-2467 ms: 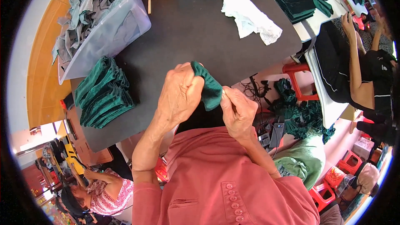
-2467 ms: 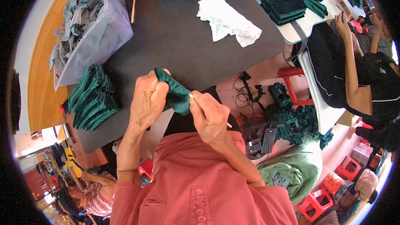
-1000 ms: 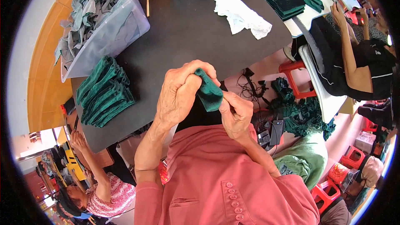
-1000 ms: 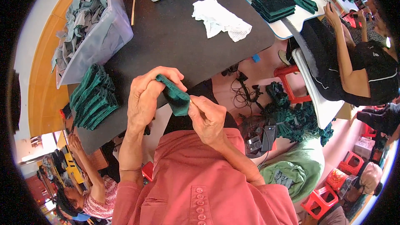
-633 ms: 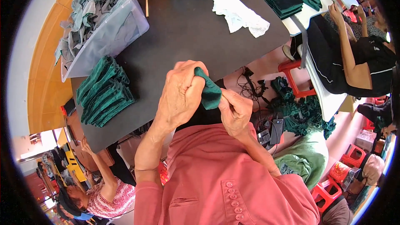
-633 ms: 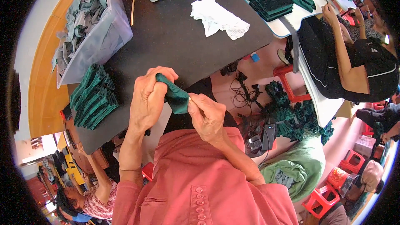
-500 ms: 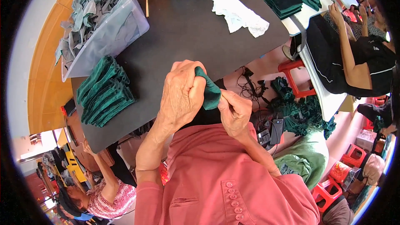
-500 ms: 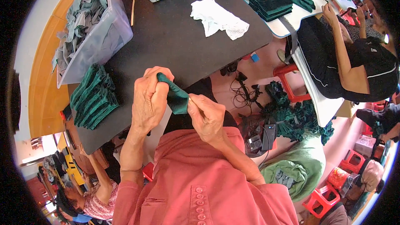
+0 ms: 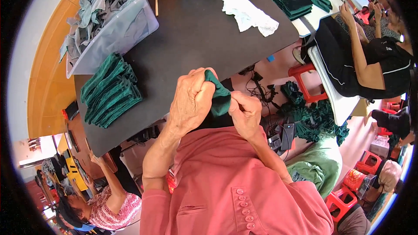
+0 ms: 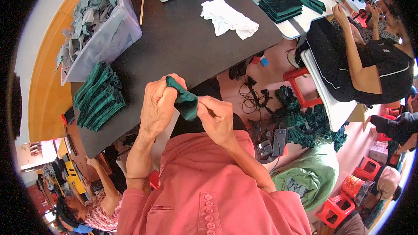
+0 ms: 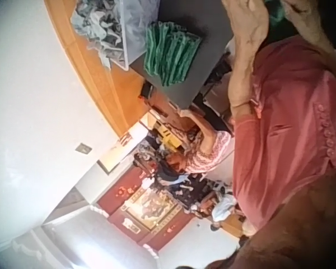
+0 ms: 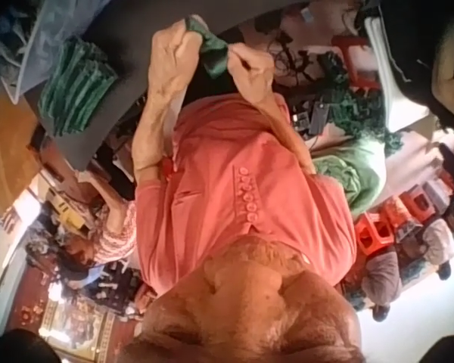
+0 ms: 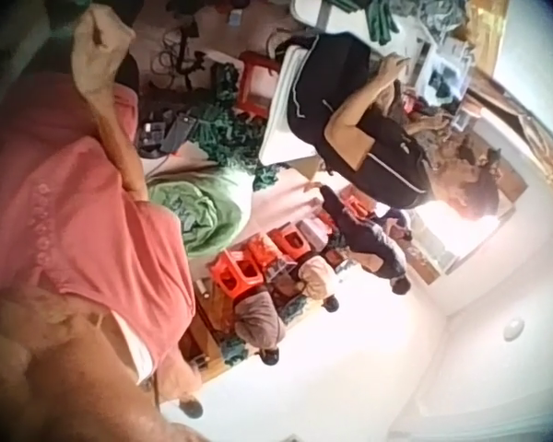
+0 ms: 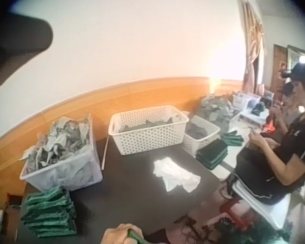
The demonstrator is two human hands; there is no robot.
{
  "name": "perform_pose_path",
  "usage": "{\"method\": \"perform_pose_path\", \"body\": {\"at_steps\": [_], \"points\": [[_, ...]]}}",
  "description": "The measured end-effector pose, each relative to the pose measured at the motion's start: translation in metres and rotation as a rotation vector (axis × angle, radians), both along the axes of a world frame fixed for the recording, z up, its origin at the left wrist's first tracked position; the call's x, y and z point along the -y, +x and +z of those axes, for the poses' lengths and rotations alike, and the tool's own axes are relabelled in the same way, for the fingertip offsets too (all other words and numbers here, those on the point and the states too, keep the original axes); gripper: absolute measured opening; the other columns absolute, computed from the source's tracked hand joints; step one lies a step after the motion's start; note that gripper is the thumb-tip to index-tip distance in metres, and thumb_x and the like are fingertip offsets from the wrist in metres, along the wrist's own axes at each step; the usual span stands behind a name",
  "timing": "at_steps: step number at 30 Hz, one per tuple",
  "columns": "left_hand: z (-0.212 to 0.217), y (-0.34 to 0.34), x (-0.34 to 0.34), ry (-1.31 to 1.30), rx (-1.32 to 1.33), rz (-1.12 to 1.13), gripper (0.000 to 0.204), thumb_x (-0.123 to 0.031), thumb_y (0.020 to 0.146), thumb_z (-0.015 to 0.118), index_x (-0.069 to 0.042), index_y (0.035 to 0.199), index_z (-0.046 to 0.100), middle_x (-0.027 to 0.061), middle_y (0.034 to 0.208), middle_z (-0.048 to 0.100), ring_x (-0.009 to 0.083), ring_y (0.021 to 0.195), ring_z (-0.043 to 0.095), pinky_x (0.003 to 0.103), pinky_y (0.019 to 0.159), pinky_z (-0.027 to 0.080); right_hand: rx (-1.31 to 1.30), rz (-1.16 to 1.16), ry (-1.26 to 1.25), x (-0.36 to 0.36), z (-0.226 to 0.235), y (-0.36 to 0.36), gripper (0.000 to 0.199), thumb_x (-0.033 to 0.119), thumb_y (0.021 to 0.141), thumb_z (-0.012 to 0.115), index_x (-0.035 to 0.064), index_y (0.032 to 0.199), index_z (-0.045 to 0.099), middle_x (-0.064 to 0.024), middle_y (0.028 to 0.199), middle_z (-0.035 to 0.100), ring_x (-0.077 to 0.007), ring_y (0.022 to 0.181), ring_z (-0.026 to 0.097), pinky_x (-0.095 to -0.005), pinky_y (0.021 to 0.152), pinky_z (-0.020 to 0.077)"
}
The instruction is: Turning small green fabric pieces inside out using a wooden stick in a textile workshop.
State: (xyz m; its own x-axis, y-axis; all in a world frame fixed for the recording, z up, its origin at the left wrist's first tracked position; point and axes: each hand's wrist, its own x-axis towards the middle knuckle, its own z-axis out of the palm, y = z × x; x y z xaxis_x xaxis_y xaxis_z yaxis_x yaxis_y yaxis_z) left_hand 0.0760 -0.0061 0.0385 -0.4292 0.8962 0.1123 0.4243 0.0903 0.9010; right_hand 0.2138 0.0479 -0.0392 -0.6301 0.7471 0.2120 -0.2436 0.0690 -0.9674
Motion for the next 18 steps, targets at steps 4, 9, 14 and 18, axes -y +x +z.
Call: {"method": "perform_pose_path", "body": {"at_steps": [4,9,14,18], "points": [[0.000,0.003,0.004,0.030,0.005,-0.034,0.008,-0.002,0.071,0.043,0.005,0.069,0.045,0.0184,0.066,0.049,0.0373,0.061,0.045,0.040,0.063,0.039,0.037,-0.239,0.337,0.007,0.004,-0.004,0.016,0.007,0.087,0.058,-0.0065,0.095,0.062,-0.0041,0.062,0.048,-0.0074,0.053,0.042,-0.0221,0.046,0.0327],[-0.010,0.006,0.005,0.118,-0.127,-0.052,0.012,-0.003,0.073,0.040,0.005,0.072,0.049,0.0109,0.065,0.049,0.0180,0.058,0.043,0.031,0.058,0.038,0.015,-0.058,-0.018,0.023,0.002,0.003,0.020,0.012,0.093,0.053,-0.0053,0.090,0.061,0.0004,0.063,0.049,-0.0069,0.049,0.040,-0.0218,0.045,0.0319],[-0.001,0.001,0.003,0.117,-0.303,-0.030,0.006,-0.001,0.072,0.042,0.003,0.067,0.045,0.0119,0.064,0.047,0.0245,0.058,0.041,0.033,0.061,0.038,-0.166,0.101,-0.303,0.014,-0.003,-0.001,0.021,0.014,0.093,0.054,-0.0059,0.090,0.060,0.0000,0.063,0.048,-0.0068,0.051,0.039,-0.0221,0.046,0.0311],[-0.007,0.003,-0.001,0.141,-0.367,0.045,0.005,0.001,0.071,0.045,0.004,0.066,0.044,0.0144,0.066,0.049,0.0288,0.059,0.042,0.036,0.062,0.038,0.033,-0.299,0.328,0.007,0.002,-0.015,0.016,0.010,0.090,0.056,-0.0054,0.089,0.060,-0.0026,0.063,0.048,-0.0080,0.053,0.041,-0.0231,0.047,0.0321]]}}
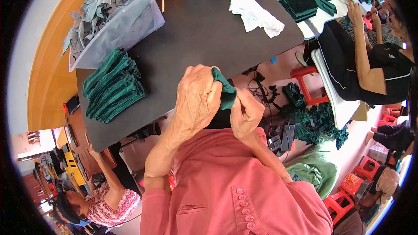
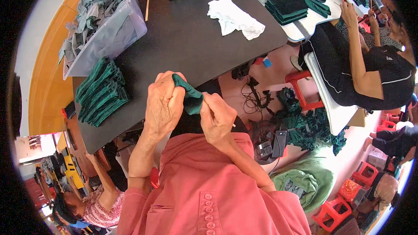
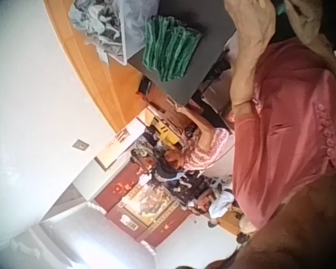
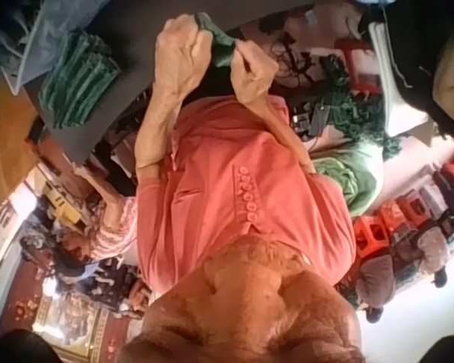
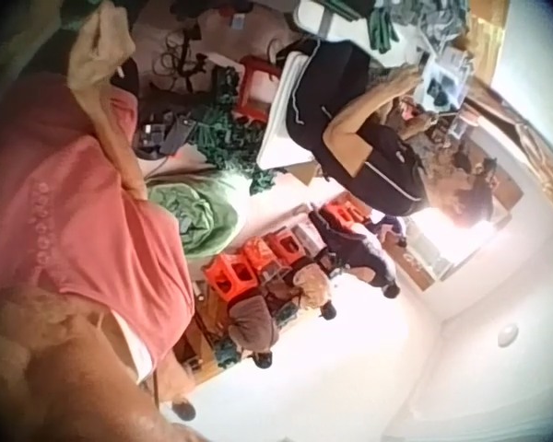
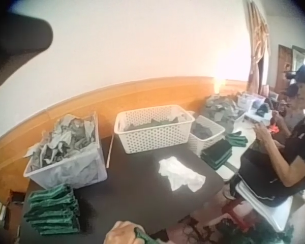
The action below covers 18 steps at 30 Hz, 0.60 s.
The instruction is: Turning small green fabric pieces inside out using a wooden stick in a textile workshop.
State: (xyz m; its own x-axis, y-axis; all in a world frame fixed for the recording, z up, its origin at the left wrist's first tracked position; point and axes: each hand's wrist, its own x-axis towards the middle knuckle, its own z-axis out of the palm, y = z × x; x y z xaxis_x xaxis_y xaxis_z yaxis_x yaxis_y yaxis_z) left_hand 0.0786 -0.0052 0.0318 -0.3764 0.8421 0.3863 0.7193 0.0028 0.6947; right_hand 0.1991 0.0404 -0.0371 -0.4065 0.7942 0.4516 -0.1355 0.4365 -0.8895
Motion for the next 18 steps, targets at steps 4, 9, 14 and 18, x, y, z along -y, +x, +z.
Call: {"method": "perform_pose_path", "body": {"at_steps": [4,9,14,18], "points": [[-0.008,0.001,-0.001,-0.020,0.024,0.002,0.005,0.000,0.071,0.045,0.004,0.067,0.046,0.0164,0.068,0.051,0.0321,0.060,0.044,0.038,0.062,0.038,0.077,0.276,-0.368,-0.004,-0.009,0.010,0.021,0.015,0.093,0.053,-0.0035,0.085,0.059,-0.0007,0.061,0.050,-0.0071,0.052,0.041,-0.0226,0.047,0.0323],[-0.008,-0.008,-0.005,-0.083,0.060,-0.069,0.009,-0.001,0.073,0.045,0.003,0.065,0.042,0.0159,0.066,0.048,0.0336,0.061,0.044,0.039,0.063,0.038,-0.307,0.734,-1.016,-0.002,-0.014,0.003,0.030,0.024,0.096,0.048,0.0021,0.078,0.054,0.0059,0.061,0.047,-0.0040,0.050,0.039,-0.0208,0.044,0.0294],[-0.012,-0.015,-0.013,-0.103,0.182,-0.130,0.010,-0.003,0.073,0.044,0.002,0.065,0.042,0.0153,0.065,0.048,0.0340,0.064,0.047,0.040,0.065,0.038,0.080,0.033,-0.113,-0.013,-0.012,-0.010,0.026,0.019,0.093,0.053,-0.0036,0.080,0.057,-0.0048,0.058,0.045,-0.0066,0.051,0.041,-0.0230,0.044,0.0289],[-0.017,-0.008,-0.014,-0.049,0.237,-0.131,0.004,0.001,0.073,0.043,0.003,0.069,0.044,0.0134,0.065,0.048,0.0273,0.060,0.044,0.034,0.063,0.039,-0.082,0.166,-0.326,-0.012,-0.022,-0.008,0.029,0.024,0.094,0.052,-0.0008,0.080,0.058,-0.0006,0.059,0.047,-0.0055,0.049,0.039,-0.0209,0.044,0.0284]]}}
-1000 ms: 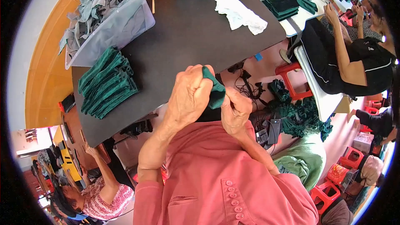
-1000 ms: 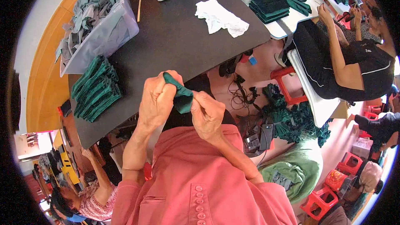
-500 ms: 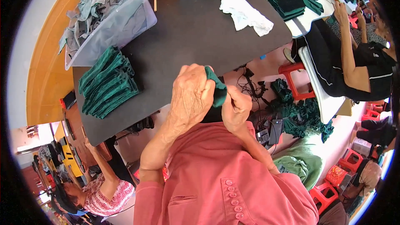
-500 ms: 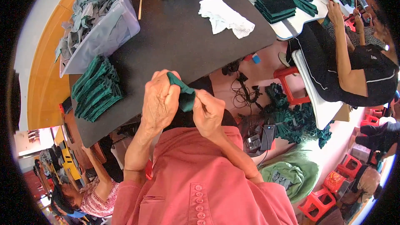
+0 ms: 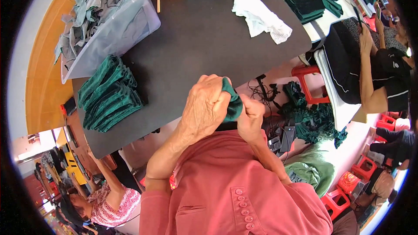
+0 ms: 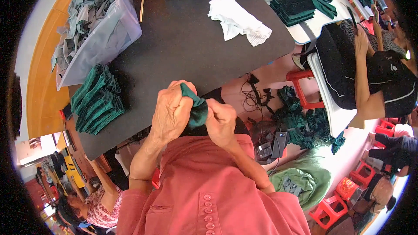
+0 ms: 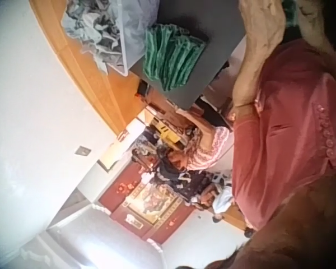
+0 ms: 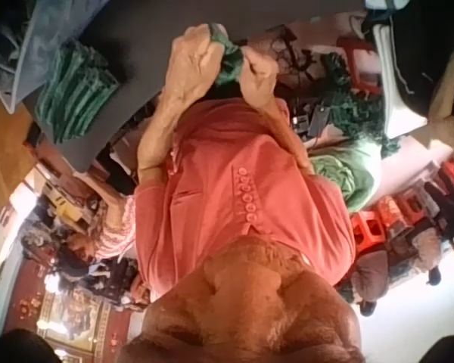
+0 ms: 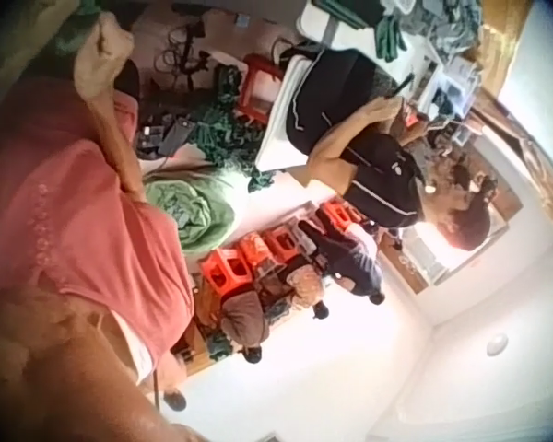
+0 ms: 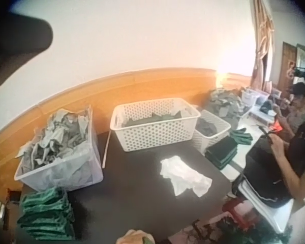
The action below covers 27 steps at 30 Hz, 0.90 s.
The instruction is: Turning small green fabric pieces inside out using a wooden stick in a textile workshop.
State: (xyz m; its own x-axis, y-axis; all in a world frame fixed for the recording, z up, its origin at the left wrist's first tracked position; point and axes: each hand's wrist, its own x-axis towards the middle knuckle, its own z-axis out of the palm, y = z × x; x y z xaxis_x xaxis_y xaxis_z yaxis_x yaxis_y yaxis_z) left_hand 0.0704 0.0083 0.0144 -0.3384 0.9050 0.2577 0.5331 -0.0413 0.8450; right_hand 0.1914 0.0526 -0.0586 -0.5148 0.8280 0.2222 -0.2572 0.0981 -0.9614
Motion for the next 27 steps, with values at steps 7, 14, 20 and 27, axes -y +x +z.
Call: {"method": "perform_pose_path", "body": {"at_steps": [7,14,20,27], "points": [[0.008,-0.009,-0.001,-0.192,0.298,0.034,0.023,0.001,0.072,0.050,0.000,0.094,0.055,0.0084,0.066,0.052,0.0175,0.063,0.052,0.031,0.065,0.042,-0.396,0.435,-0.722,0.001,-0.014,0.000,0.033,0.034,0.095,0.049,0.0028,0.092,0.058,0.0053,0.061,0.046,-0.0017,0.047,0.032,-0.0184,0.041,0.0243],[0.005,-0.023,-0.002,-0.047,0.223,0.031,0.022,-0.005,0.077,0.059,0.000,0.098,0.053,0.0048,0.068,0.053,0.0123,0.064,0.051,0.026,0.059,0.042,-0.339,0.393,-0.687,-0.004,-0.010,-0.001,0.035,0.035,0.095,0.049,0.0018,0.097,0.059,0.0052,0.062,0.047,-0.0014,0.047,0.032,-0.0181,0.041,0.0248],[0.005,-0.013,0.001,-0.046,0.100,-0.124,0.019,-0.011,0.089,0.054,0.004,0.078,0.051,0.0109,0.065,0.047,0.0255,0.058,0.046,0.034,0.053,0.038,-0.138,0.218,-0.561,0.001,-0.003,0.001,0.032,0.031,0.097,0.046,0.0030,0.090,0.061,0.0056,0.065,0.053,0.0002,0.051,0.042,-0.0165,0.043,0.0305],[0.005,-0.026,0.004,-0.118,0.161,0.030,0.024,-0.017,0.088,0.058,0.003,0.099,0.057,0.0087,0.077,0.055,0.0178,0.068,0.054,0.029,0.063,0.044,0.015,0.084,-0.347,-0.007,0.016,0.002,0.027,0.022,0.097,0.048,-0.0002,0.086,0.058,0.0067,0.068,0.049,0.0000,0.061,0.040,-0.0161,0.051,0.0314]]}}
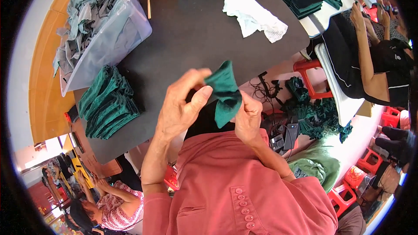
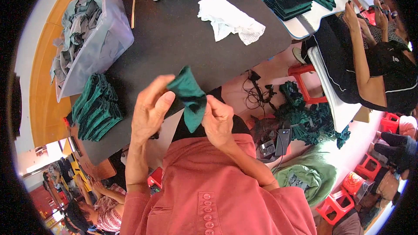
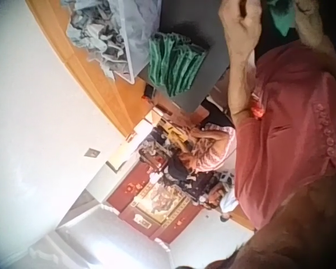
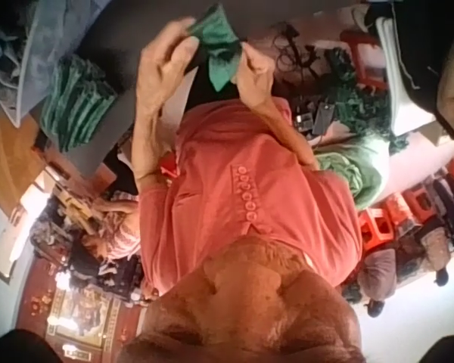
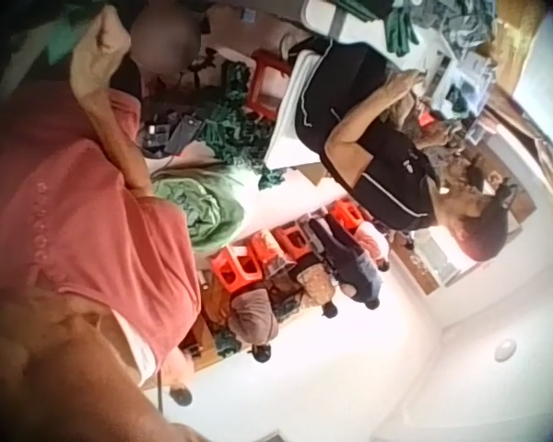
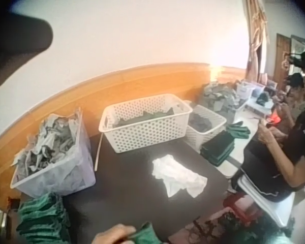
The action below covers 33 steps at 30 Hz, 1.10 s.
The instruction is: Turning small green fabric pieces inside out using a wooden stick in a textile workshop.
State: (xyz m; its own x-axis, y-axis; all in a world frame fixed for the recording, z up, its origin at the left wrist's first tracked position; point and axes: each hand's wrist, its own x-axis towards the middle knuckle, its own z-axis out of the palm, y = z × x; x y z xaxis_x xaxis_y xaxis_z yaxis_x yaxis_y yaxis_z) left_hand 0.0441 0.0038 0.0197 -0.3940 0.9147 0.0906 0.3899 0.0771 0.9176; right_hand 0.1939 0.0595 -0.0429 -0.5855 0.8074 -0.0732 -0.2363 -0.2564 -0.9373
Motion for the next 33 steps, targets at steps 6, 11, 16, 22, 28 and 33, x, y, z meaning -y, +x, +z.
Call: {"method": "perform_pose_path", "body": {"at_steps": [6,11,16,22,28,33], "points": [[-0.003,-0.015,-0.016,-0.011,0.198,-0.097,0.019,-0.012,0.087,0.059,0.002,0.100,0.059,-0.0002,0.082,0.056,0.0058,0.074,0.049,0.021,0.066,0.041,0.069,0.047,0.151,-0.006,-0.002,0.001,0.022,0.017,0.094,0.053,-0.0020,0.084,0.058,0.0059,0.064,0.045,-0.0018,0.059,0.037,-0.0195,0.049,0.0297],[-0.001,-0.031,-0.015,0.107,0.321,0.008,0.021,-0.018,0.090,0.057,0.001,0.096,0.062,0.0032,0.086,0.063,0.0090,0.080,0.057,0.023,0.073,0.046,0.343,0.035,0.425,-0.008,-0.013,0.025,0.013,0.007,0.082,0.063,-0.0024,0.073,0.061,0.0021,0.052,0.044,-0.0032,0.049,0.038,-0.0230,0.043,0.0286],[0.001,-0.030,-0.014,0.020,0.328,-0.072,0.022,-0.019,0.089,0.060,0.000,0.101,0.063,-0.0024,0.075,0.056,0.0057,0.069,0.047,0.022,0.062,0.040,0.214,-0.099,0.447,-0.027,0.005,0.040,0.006,0.004,0.080,0.062,-0.0005,0.076,0.061,0.0025,0.056,0.046,-0.0042,0.048,0.037,-0.0218,0.044,0.0293],[0.021,-0.019,-0.018,0.077,0.189,-0.184,0.020,-0.019,0.091,0.056,0.001,0.090,0.060,0.0024,0.066,0.051,0.0082,0.062,0.044,0.024,0.056,0.038,0.053,0.113,0.342,-0.061,0.077,-0.019,0.011,0.005,0.080,0.063,-0.0001,0.090,0.064,0.0006,0.067,0.054,-0.0041,0.060,0.047,-0.0201,0.052,0.0383],[0.014,-0.025,-0.013,0.006,0.250,-0.172,0.029,-0.025,0.092,0.052,0.002,0.087,0.059,0.0017,0.065,0.050,0.0088,0.064,0.043,0.027,0.059,0.037,0.021,0.297,0.341,-0.081,0.080,-0.049,0.013,0.011,0.090,0.056,0.0004,0.092,0.064,0.0039,0.064,0.052,-0.0022,0.060,0.047,-0.0190,0.052,0.0375],[-0.003,0.004,-0.010,0.143,0.597,0.041,0.024,-0.020,0.093,0.051,0.000,0.103,0.059,0.0005,0.081,0.054,0.0070,0.069,0.044,0.023,0.063,0.038,0.090,0.300,0.250,-0.086,0.094,-0.055,0.016,0.016,0.091,0.056,0.0019,0.092,0.064,0.0059,0.061,0.050,-0.0010,0.054,0.044,-0.0183,0.046,0.0344]]}}
